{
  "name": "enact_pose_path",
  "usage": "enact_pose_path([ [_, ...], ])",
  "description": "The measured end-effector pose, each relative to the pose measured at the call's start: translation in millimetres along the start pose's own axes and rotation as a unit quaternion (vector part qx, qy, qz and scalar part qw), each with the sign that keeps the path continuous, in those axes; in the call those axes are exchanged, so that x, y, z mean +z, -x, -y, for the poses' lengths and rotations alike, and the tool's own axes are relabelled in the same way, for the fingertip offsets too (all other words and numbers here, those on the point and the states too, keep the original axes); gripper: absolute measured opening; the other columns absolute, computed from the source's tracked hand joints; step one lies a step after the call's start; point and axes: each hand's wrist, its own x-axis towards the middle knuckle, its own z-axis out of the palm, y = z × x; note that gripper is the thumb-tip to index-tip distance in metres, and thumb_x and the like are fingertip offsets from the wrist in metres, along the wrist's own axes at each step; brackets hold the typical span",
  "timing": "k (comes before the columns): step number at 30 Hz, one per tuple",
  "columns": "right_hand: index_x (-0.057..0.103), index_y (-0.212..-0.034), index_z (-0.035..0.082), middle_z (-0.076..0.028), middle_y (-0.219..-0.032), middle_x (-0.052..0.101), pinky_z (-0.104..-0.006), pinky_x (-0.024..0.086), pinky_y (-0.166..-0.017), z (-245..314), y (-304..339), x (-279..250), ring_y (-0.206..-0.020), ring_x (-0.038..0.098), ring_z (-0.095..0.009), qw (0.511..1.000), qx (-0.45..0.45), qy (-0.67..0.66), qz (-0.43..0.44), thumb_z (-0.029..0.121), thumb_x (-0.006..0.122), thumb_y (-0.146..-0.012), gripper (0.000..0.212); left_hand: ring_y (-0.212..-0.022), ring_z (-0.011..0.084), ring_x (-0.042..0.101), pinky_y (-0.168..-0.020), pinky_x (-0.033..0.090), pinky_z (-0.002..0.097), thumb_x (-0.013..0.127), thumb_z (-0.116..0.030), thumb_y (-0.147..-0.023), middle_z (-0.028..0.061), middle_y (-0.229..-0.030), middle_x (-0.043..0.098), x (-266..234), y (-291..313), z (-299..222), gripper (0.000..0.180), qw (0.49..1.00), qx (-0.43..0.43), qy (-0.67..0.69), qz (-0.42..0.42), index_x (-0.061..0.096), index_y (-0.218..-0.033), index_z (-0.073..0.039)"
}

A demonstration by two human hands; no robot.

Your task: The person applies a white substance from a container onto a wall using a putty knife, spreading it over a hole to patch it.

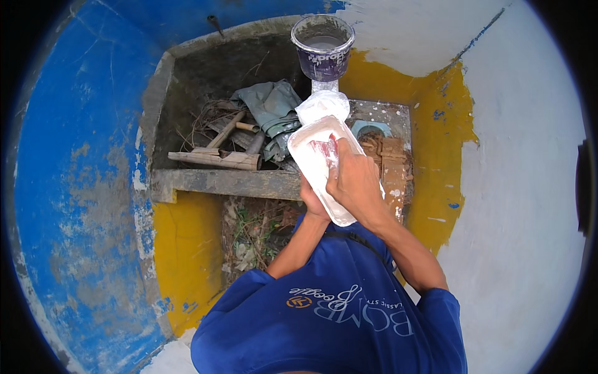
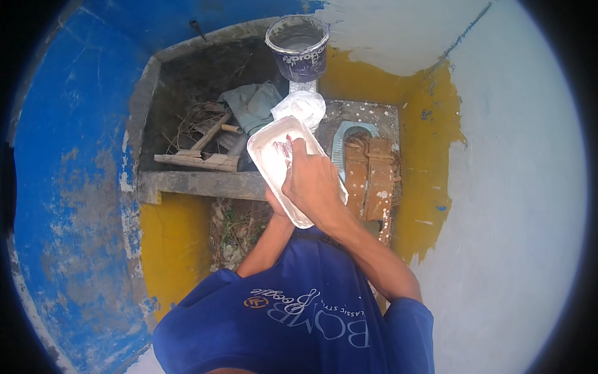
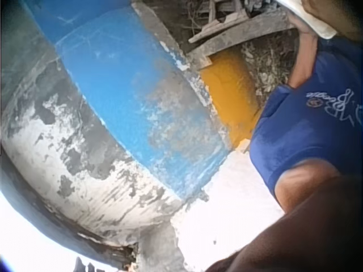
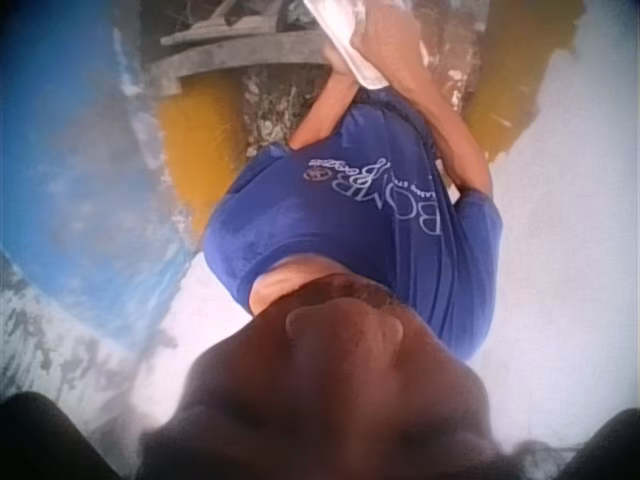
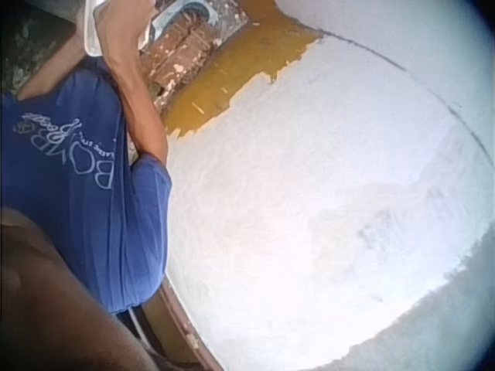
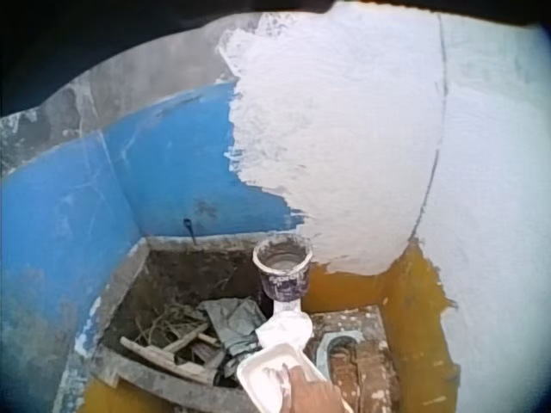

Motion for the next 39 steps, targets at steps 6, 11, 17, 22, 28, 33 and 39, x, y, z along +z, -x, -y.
enact_pose_path([
  [6,0.052,-0.107,-0.008,-0.029,-0.063,0.059,-0.0543,0.046,-0.057,-3.0,-1.6,1.2,-0.058,0.06,-0.045,0.999,-0.021,-0.019,0.019,0.003,0.055,-0.076,0.034,-0.134,0.0281,0.038,-0.112,0.03,0.0422,0.03,-0.044,-0.094,0.0117,-0.148,0.036,-6.4,-0.7,-2.0,0.065,1.0,-0.006,0.013,0.003,0.026,-0.148,-0.008],
  [11,0.052,-0.104,-0.007,-0.027,-0.061,0.059,-0.0538,0.046,-0.056,-3.4,-6.4,0.4,-0.057,0.06,-0.044,1.0,-0.012,0.007,0.008,0.003,0.056,-0.075,0.031,-0.134,0.028,0.037,-0.113,0.029,0.0419,0.03,-0.044,-0.094,0.0113,-0.148,0.035,-6.1,-2.0,-2.9,0.065,1.0,0.004,0.012,0.019,0.025,-0.148,-0.009],
  [17,0.052,-0.103,-0.006,-0.026,-0.061,0.059,-0.053,0.047,-0.056,-1.2,-10.1,4.2,-0.056,0.06,-0.044,0.999,-0.014,0.027,0.017,0.003,0.056,-0.075,0.03,-0.135,0.0281,0.037,-0.113,0.029,0.0422,0.029,-0.044,-0.094,0.0112,-0.149,0.034,-9.5,-3.9,-1.5,0.065,1.0,0.004,0.013,-0.007,0.024,-0.149,-0.009],
  [22,0.052,-0.102,-0.007,-0.026,-0.062,0.06,-0.0523,0.048,-0.057,-2.6,-9.3,4.7,-0.058,0.061,-0.044,0.998,-0.054,0.01,0.04,0.003,0.056,-0.074,0.03,-0.134,0.0282,0.038,-0.113,0.029,0.0425,0.029,-0.045,-0.094,0.0114,-0.148,0.035,-3.6,-1.8,-4.0,0.066,0.999,-0.004,-0.022,-0.025,0.023,-0.149,-0.01],
  [28,0.052,-0.105,-0.007,-0.025,-0.061,0.06,-0.0517,0.048,-0.056,0.8,-9.4,-3.1,-0.057,0.061,-0.043,0.999,-0.045,-0.007,0.025,0.003,0.056,-0.074,0.033,-0.135,0.0264,0.037,-0.113,0.028,0.0416,0.029,-0.049,-0.099,0.008,-0.148,0.037,-5.9,-1.0,-1.7,0.063,0.999,0.008,0.016,0.051,0.028,-0.147,-0.009],
  [33,0.052,-0.106,-0.005,-0.027,-0.062,0.059,-0.0533,0.048,-0.06,2.8,-7.5,-2.1,-0.06,0.06,-0.045,0.999,-0.019,-0.003,0.029,0.006,0.056,-0.073,0.035,-0.133,0.0267,0.039,-0.112,0.03,0.0413,0.03,-0.046,-0.096,0.01,-0.147,0.037,-19.2,-2.7,0.1,0.063,1.0,-0.001,0.015,0.008,0.027,-0.148,-0.009],
  [39,0.053,-0.107,-0.004,-0.029,-0.065,0.058,-0.0545,0.047,-0.063,0.1,-10.6,-0.4,-0.062,0.059,-0.047,0.999,0.015,0.011,0.048,0.008,0.058,-0.072,0.037,-0.132,0.0255,0.04,-0.112,0.031,0.0412,0.03,-0.047,-0.098,0.008,-0.145,0.039,-23.1,-2.2,3.7,0.06,0.998,-0.025,0.042,0.043,0.029,-0.147,-0.012],
])
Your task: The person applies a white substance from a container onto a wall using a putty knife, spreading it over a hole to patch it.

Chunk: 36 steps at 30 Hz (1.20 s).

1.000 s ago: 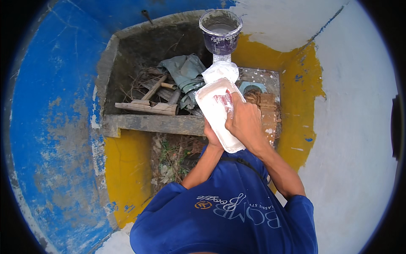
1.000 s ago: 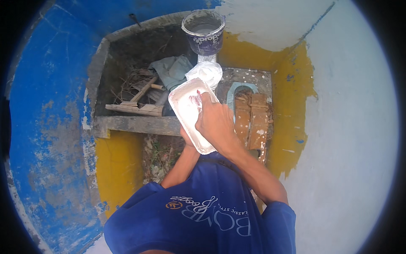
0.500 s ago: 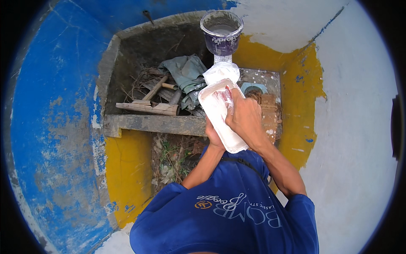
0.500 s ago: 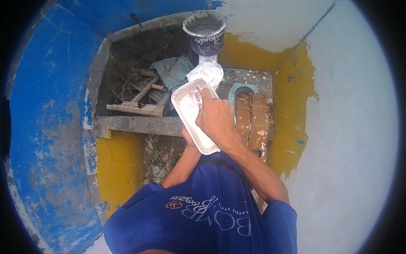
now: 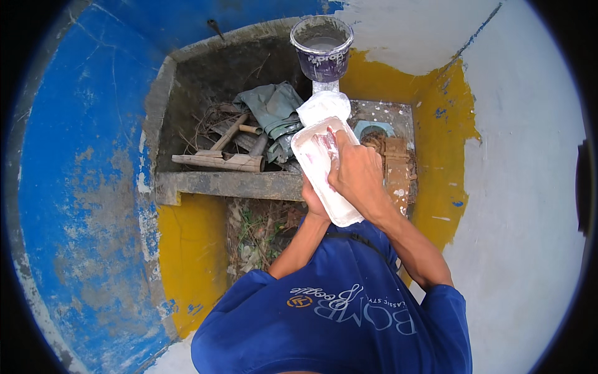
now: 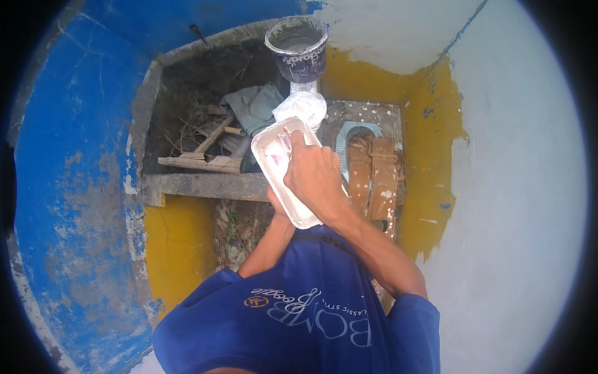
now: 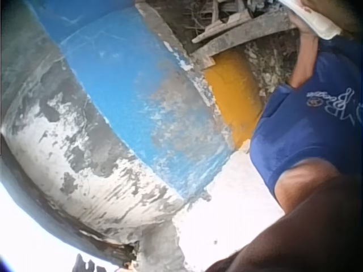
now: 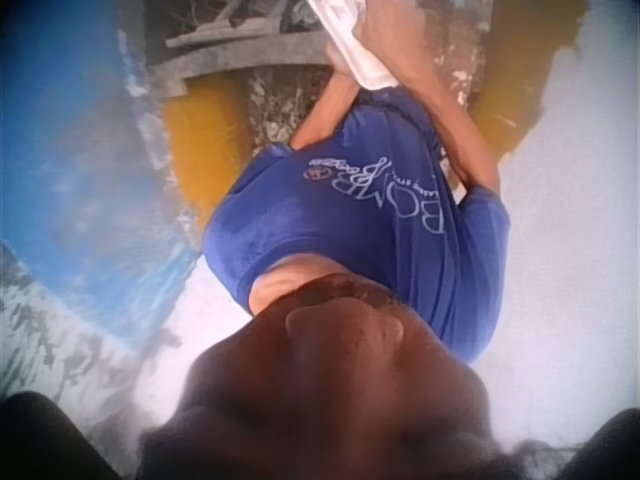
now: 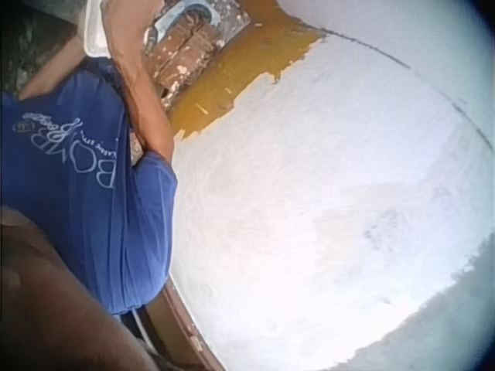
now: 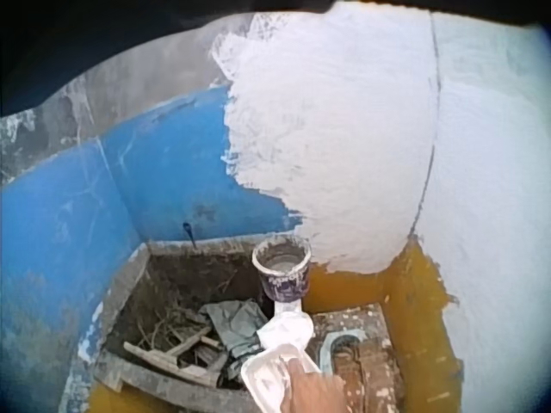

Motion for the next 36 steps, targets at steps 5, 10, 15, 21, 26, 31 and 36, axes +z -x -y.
enact_pose_path([
  [5,0.053,-0.111,-0.003,-0.027,-0.064,0.059,-0.0547,0.047,-0.062,-0.7,5.7,4.2,-0.061,0.059,-0.046,1.0,-0.025,0.0,0.012,0.007,0.057,-0.072,0.04,-0.134,0.0261,0.039,-0.113,0.029,0.0415,0.031,-0.049,-0.098,0.0079,-0.147,0.037,6.5,3.6,0.3,0.062,0.998,0.009,-0.057,-0.01,0.028,-0.147,-0.011],
  [10,0.055,-0.113,0.002,-0.023,-0.063,0.06,-0.0523,0.047,-0.059,-4.5,6.4,-13.7,-0.06,0.061,-0.042,0.998,-0.003,0.038,-0.052,0.007,0.056,-0.075,0.039,-0.135,0.0272,0.036,-0.114,0.026,0.0427,0.03,-0.056,-0.097,0.0088,-0.149,0.034,5.6,-1.1,1.1,0.069,1.0,-0.012,0.013,-0.011,0.026,-0.148,-0.01],
  [15,0.056,-0.101,0.001,-0.018,-0.063,0.063,-0.0452,0.049,-0.052,-12.0,8.9,-2.5,-0.058,0.065,-0.036,0.993,-0.022,0.103,-0.055,0.006,0.059,-0.074,0.028,-0.135,0.0272,0.036,-0.113,0.028,0.0427,0.028,-0.056,-0.096,0.0098,-0.148,0.035,24.1,4.0,1.0,0.07,1.0,-0.005,-0.029,0.01,0.024,-0.149,-0.01],
  [21,0.056,-0.099,0.001,-0.019,-0.062,0.061,-0.0457,0.048,-0.051,-7.5,13.9,2.3,-0.058,0.063,-0.037,0.995,-0.072,0.048,-0.041,0.007,0.058,-0.075,0.025,-0.132,0.0275,0.041,-0.111,0.032,0.0423,0.029,-0.05,-0.095,0.0106,-0.146,0.038,18.8,4.0,-0.5,0.065,0.999,0.01,0.0,-0.039,0.025,-0.149,-0.013],
  [26,0.055,-0.1,-0.003,-0.025,-0.062,0.059,-0.0509,0.046,-0.055,-5.6,9.4,-0.8,-0.058,0.061,-0.043,0.999,-0.018,0.021,-0.023,0.004,0.056,-0.075,0.026,-0.132,0.0276,0.041,-0.111,0.032,0.0416,0.031,-0.042,-0.095,0.0108,-0.146,0.038,10.9,2.3,-1.8,0.063,1.0,0.013,-0.015,-0.024,0.026,-0.148,-0.009],
  [31,0.056,-0.1,-0.004,-0.027,-0.061,0.058,-0.0519,0.046,-0.056,-1.5,11.1,-2.6,-0.058,0.061,-0.043,0.999,-0.03,0.024,-0.026,0.003,0.055,-0.075,0.026,-0.132,0.0277,0.041,-0.111,0.032,0.0415,0.031,-0.041,-0.094,0.0111,-0.146,0.038,13.4,4.1,-3.7,0.063,1.0,0.016,-0.01,-0.02,0.026,-0.148,-0.008],
  [36,0.055,-0.101,-0.003,-0.026,-0.061,0.059,-0.0515,0.046,-0.056,-1.2,8.0,-2.7,-0.058,0.061,-0.043,0.999,-0.033,0.024,-0.033,0.004,0.056,-0.075,0.027,-0.132,0.0279,0.041,-0.111,0.031,0.042,0.031,-0.041,-0.094,0.0113,-0.146,0.038,18.1,5.6,-6.1,0.063,0.999,0.012,-0.002,-0.045,0.025,-0.148,-0.009],
])
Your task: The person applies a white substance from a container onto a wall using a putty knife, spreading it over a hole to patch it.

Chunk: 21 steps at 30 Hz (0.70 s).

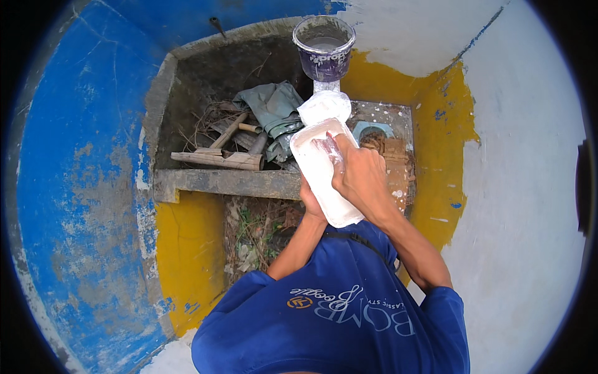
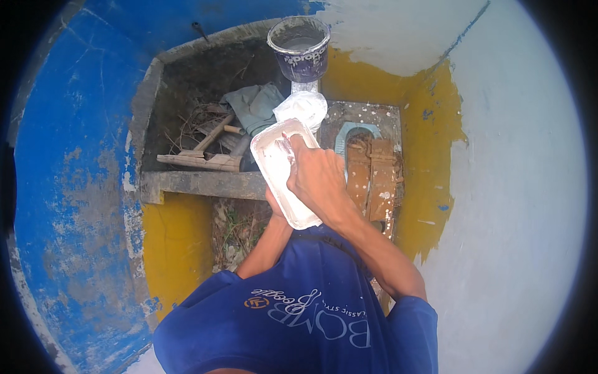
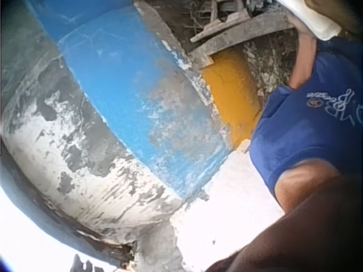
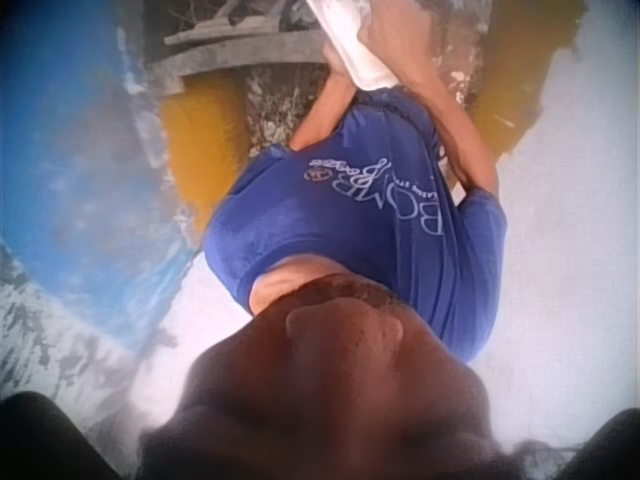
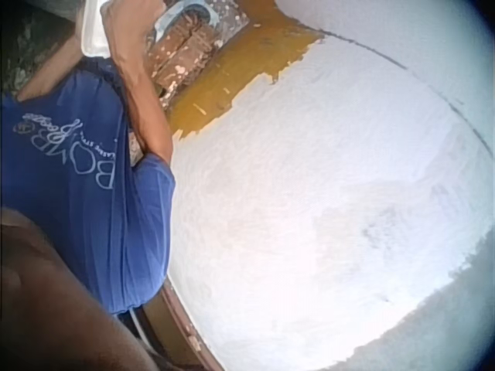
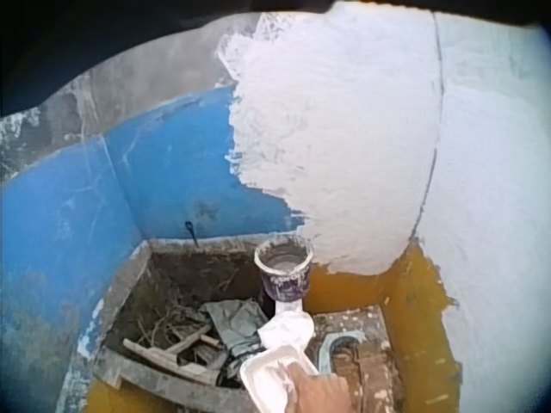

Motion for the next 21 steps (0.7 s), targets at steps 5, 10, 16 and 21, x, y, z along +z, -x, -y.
enact_pose_path([
  [5,0.055,-0.102,-0.003,-0.026,-0.061,0.059,-0.0522,0.046,-0.057,0.9,-0.8,4.4,-0.06,0.062,-0.043,1.0,0.008,-0.003,0.017,0.004,0.055,-0.075,0.028,-0.133,0.0283,0.04,-0.111,0.031,0.0425,0.031,-0.041,-0.094,0.0115,-0.148,0.036,-3.2,-0.3,-0.2,0.064,1.0,0.005,-0.007,0.017,0.024,-0.149,-0.01],
  [10,0.055,-0.103,-0.002,-0.025,-0.062,0.06,-0.0526,0.046,-0.058,3.1,-1.3,6.0,-0.061,0.062,-0.043,0.999,-0.011,-0.011,0.032,0.004,0.055,-0.075,0.028,-0.134,0.0279,0.039,-0.112,0.031,0.042,0.031,-0.042,-0.093,0.0113,-0.148,0.035,-4.3,-0.1,-3.9,0.065,1.0,-0.001,-0.02,0.009,0.023,-0.149,-0.01],
  [16,0.056,-0.103,-0.002,-0.025,-0.063,0.06,-0.0532,0.046,-0.059,7.7,-0.4,8.6,-0.06,0.061,-0.044,0.999,-0.007,-0.017,0.029,0.004,0.054,-0.075,0.028,-0.133,0.0273,0.039,-0.111,0.031,0.0416,0.03,-0.043,-0.093,0.0114,-0.148,0.036,-4.1,0.9,-3.4,0.066,0.998,0.008,-0.043,-0.033,0.023,-0.149,-0.009],
  [21,0.055,-0.105,-0.001,-0.028,-0.065,0.058,-0.0542,0.047,-0.063,4.6,-3.7,9.2,-0.063,0.059,-0.046,0.999,0.022,-0.026,0.007,0.006,0.056,-0.072,0.034,-0.133,0.0266,0.039,-0.112,0.029,0.0419,0.028,-0.047,-0.099,0.0086,-0.145,0.04,-9.3,1.0,-4.3,0.06,0.999,0.007,-0.019,0.046,0.029,-0.146,-0.01],
])
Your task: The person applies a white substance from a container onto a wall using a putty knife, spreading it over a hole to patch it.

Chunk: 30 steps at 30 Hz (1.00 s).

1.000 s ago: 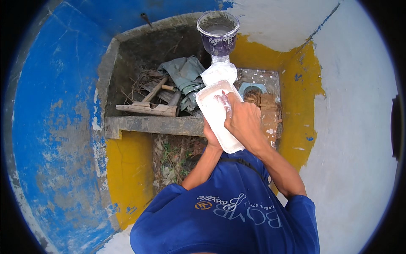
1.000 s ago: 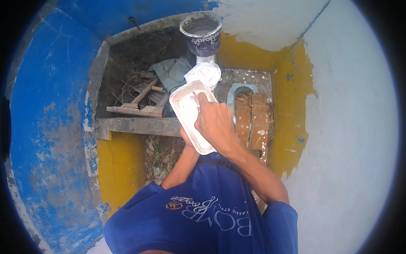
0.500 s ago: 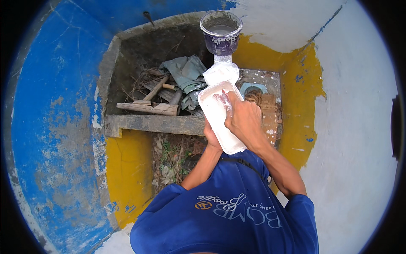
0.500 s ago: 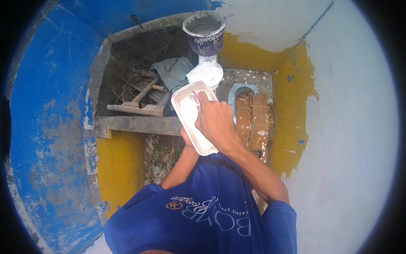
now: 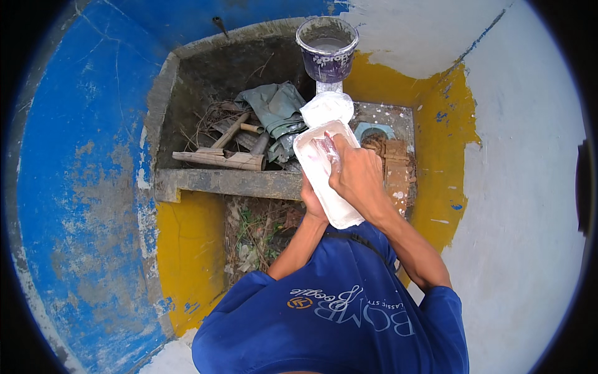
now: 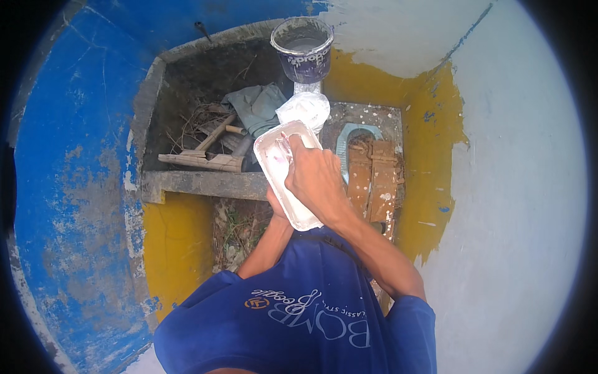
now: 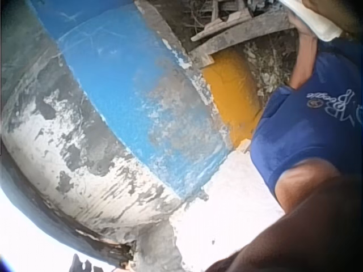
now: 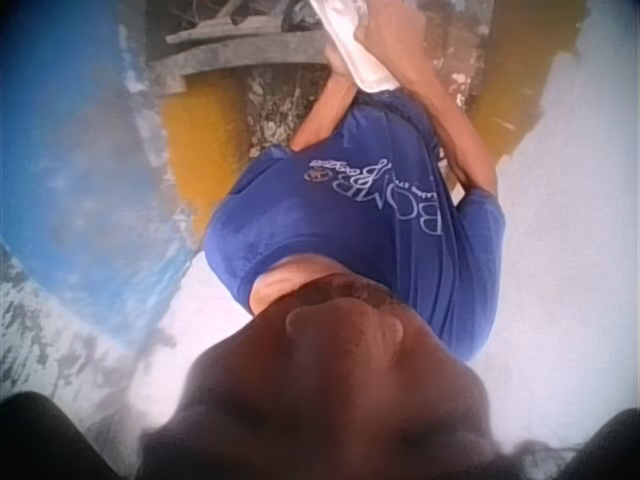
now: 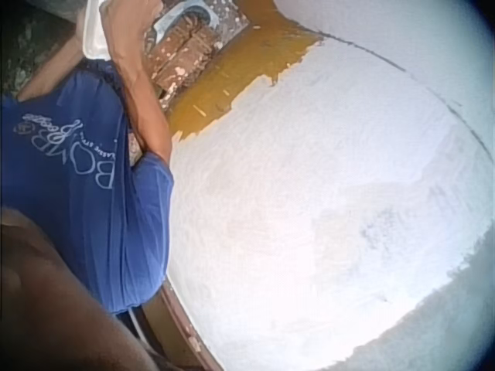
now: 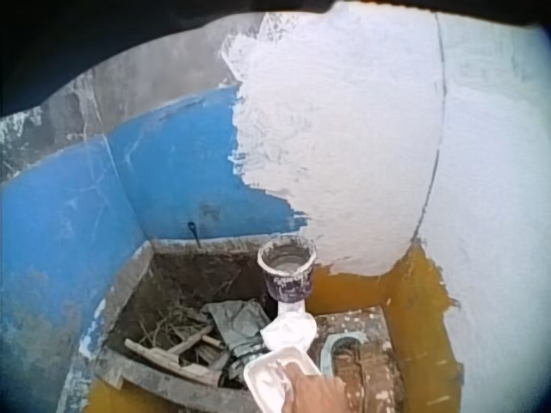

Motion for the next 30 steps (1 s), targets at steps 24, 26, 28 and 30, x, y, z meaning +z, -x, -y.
enact_pose_path([
  [24,0.056,-0.101,0.0,-0.024,-0.061,0.059,-0.0516,0.047,-0.056,-4.7,9.5,-9.4,-0.06,0.061,-0.042,1.0,-0.023,0.015,-0.001,0.005,0.057,-0.074,0.027,-0.132,0.0269,0.041,-0.111,0.031,0.0427,0.029,-0.052,-0.099,0.0092,-0.145,0.041,0.6,-5.9,4.2,0.063,0.999,-0.005,0.037,0.006,0.031,-0.145,-0.01],
  [26,0.055,-0.103,-0.001,-0.025,-0.06,0.058,-0.0533,0.046,-0.058,-8.4,5.4,-5.6,-0.06,0.061,-0.044,0.999,0.001,0.032,0.001,0.004,0.056,-0.074,0.029,-0.132,0.0269,0.04,-0.112,0.03,0.0429,0.029,-0.052,-0.099,0.0093,-0.145,0.041,-3.9,-6.7,3.7,0.063,0.999,0.001,0.039,0.034,0.032,-0.145,-0.01],
  [28,0.054,-0.103,-0.001,-0.026,-0.061,0.059,-0.0533,0.046,-0.058,-3.1,7.0,-11.4,-0.06,0.061,-0.044,1.0,0.001,0.023,-0.009,0.004,0.056,-0.074,0.029,-0.132,0.0273,0.04,-0.112,0.03,0.0425,0.029,-0.052,-0.099,0.0095,-0.145,0.041,-4.0,-6.7,3.8,0.063,1.0,0.005,0.012,-0.024,0.032,-0.145,-0.009],
  [30,0.054,-0.103,-0.002,-0.026,-0.061,0.059,-0.0534,0.046,-0.058,0.1,6.3,-9.6,-0.06,0.06,-0.044,1.0,0.001,0.014,-0.018,0.003,0.055,-0.074,0.029,-0.132,0.0272,0.04,-0.112,0.03,0.0419,0.029,-0.052,-0.099,0.0096,-0.145,0.04,-0.1,-6.7,3.3,0.064,1.0,0.01,0.006,-0.017,0.032,-0.145,-0.008],
])
